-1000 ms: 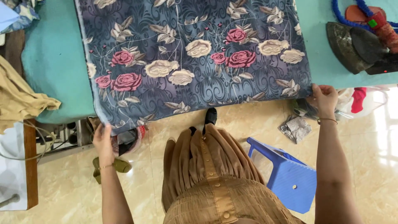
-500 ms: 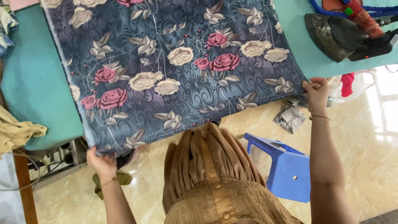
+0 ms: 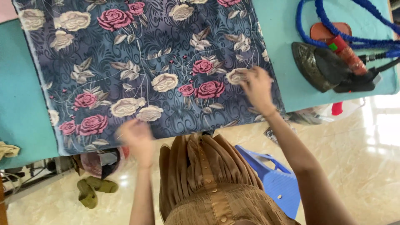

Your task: Ironing and folding floral patterned fabric on a work table.

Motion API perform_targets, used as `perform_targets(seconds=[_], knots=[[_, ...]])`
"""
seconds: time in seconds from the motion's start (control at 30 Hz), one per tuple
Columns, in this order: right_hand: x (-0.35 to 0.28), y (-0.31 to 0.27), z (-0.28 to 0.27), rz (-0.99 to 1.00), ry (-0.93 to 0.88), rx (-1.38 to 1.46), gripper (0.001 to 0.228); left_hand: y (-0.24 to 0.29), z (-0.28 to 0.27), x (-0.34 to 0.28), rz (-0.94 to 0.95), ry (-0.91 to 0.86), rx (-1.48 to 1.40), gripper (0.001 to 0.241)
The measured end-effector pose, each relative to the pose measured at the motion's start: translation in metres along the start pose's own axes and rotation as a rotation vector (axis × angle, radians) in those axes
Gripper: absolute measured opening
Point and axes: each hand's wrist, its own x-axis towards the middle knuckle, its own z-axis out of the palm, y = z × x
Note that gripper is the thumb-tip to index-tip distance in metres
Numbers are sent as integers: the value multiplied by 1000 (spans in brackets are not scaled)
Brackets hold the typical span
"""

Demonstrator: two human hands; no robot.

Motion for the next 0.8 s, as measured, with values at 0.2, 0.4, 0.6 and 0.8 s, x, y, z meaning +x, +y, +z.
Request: perform_targets(seconds=[0.2,0.4,0.6,0.8], knots=[[105,-28,38,-425,-36,64,45,101,154,5,511,-533,105,40],[172,61,68,-290,57,-70,43,115,180,18,472,-534,258,41],[143,102,-46,-147,156,-229,52,131,190,12,428,-543,308,45],[79,184,-154,239,-62,-428,79,156,218,-18,513,-630,134,36]])
